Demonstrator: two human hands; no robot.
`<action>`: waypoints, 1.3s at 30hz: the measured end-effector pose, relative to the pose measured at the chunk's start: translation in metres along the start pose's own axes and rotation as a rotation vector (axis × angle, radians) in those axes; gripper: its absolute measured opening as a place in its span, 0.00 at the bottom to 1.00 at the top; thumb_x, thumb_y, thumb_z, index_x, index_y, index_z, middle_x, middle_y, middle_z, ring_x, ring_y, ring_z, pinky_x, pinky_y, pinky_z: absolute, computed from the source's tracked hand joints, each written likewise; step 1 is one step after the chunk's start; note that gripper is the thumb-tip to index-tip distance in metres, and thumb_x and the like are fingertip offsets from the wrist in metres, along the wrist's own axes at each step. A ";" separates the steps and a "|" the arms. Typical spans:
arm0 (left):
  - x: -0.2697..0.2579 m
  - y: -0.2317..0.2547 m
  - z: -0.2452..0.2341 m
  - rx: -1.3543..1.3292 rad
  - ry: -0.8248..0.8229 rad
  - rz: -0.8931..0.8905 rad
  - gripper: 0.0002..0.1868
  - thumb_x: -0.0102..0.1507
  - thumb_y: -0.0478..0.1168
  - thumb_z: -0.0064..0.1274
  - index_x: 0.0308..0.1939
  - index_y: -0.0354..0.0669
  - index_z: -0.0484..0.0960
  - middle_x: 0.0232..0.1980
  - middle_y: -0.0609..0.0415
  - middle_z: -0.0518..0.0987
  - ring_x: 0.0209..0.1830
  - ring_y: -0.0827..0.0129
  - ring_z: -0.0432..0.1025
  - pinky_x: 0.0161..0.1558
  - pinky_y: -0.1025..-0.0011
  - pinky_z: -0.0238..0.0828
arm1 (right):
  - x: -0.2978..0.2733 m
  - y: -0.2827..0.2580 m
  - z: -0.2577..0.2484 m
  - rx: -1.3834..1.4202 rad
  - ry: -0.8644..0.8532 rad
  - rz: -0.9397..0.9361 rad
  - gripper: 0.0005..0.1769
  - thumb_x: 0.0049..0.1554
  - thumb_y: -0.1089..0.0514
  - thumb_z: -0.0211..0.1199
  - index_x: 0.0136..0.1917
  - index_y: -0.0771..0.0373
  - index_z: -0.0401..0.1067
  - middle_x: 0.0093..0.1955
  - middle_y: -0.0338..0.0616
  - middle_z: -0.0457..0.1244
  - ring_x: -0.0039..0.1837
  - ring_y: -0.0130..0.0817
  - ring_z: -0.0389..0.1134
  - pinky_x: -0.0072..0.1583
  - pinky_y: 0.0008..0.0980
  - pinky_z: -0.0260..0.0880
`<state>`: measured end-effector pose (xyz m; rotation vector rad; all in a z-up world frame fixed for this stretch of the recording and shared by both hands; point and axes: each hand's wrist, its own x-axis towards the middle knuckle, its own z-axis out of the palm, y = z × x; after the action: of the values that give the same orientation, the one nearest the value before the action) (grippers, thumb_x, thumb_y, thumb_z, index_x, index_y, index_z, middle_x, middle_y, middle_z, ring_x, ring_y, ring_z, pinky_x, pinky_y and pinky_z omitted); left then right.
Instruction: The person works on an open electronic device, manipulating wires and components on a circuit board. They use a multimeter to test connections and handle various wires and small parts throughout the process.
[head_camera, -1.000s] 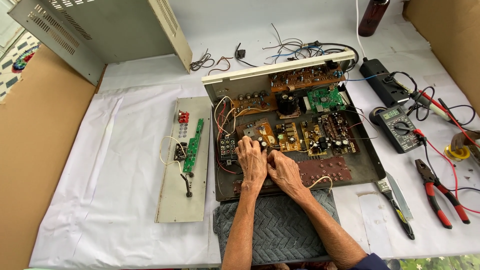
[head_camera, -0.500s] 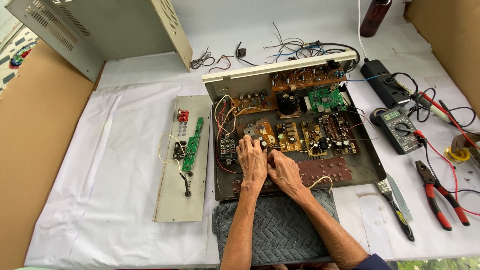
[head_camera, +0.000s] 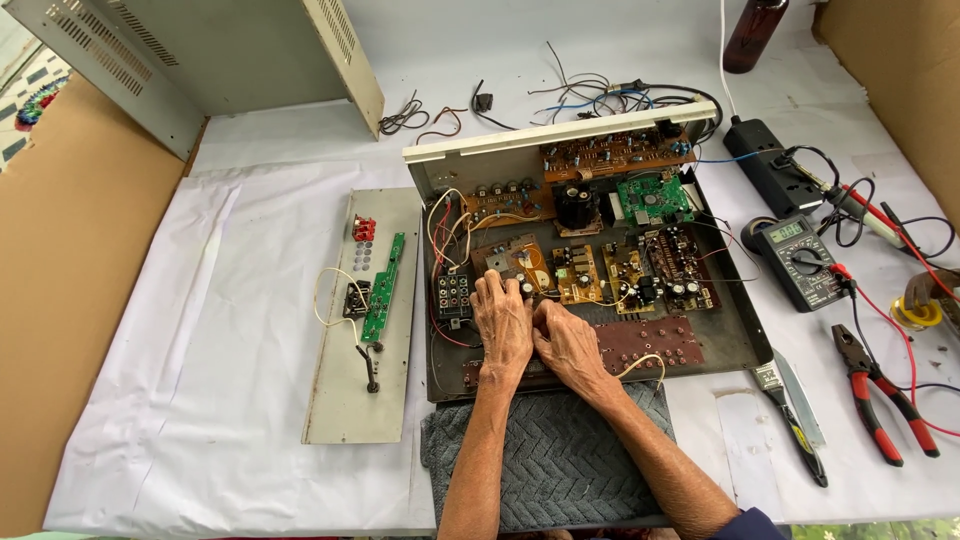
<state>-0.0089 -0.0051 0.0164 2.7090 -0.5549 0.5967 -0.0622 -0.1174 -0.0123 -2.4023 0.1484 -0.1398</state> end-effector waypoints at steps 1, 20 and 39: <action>-0.002 0.000 0.001 0.000 -0.001 -0.002 0.20 0.54 0.44 0.68 0.36 0.41 0.71 0.45 0.51 0.60 0.48 0.57 0.59 0.47 0.61 0.59 | -0.002 -0.001 0.000 -0.001 -0.002 0.000 0.06 0.55 0.57 0.60 0.46 0.54 0.65 0.41 0.49 0.65 0.46 0.60 0.72 0.48 0.57 0.73; 0.004 -0.002 -0.003 0.013 0.041 0.034 0.20 0.53 0.43 0.69 0.33 0.41 0.71 0.42 0.53 0.59 0.45 0.59 0.59 0.46 0.62 0.60 | 0.000 -0.005 -0.009 0.041 0.001 0.008 0.06 0.55 0.57 0.62 0.45 0.55 0.67 0.38 0.47 0.66 0.44 0.57 0.72 0.46 0.53 0.73; 0.001 0.003 -0.012 -0.041 0.044 -0.017 0.17 0.57 0.40 0.66 0.35 0.40 0.71 0.43 0.52 0.62 0.45 0.61 0.63 0.43 0.67 0.65 | -0.006 -0.015 -0.013 0.024 -0.023 0.020 0.05 0.56 0.59 0.62 0.46 0.57 0.67 0.39 0.50 0.65 0.44 0.58 0.73 0.45 0.52 0.74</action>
<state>-0.0140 -0.0037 0.0280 2.6529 -0.5262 0.6324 -0.0693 -0.1132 0.0070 -2.3770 0.1595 -0.1034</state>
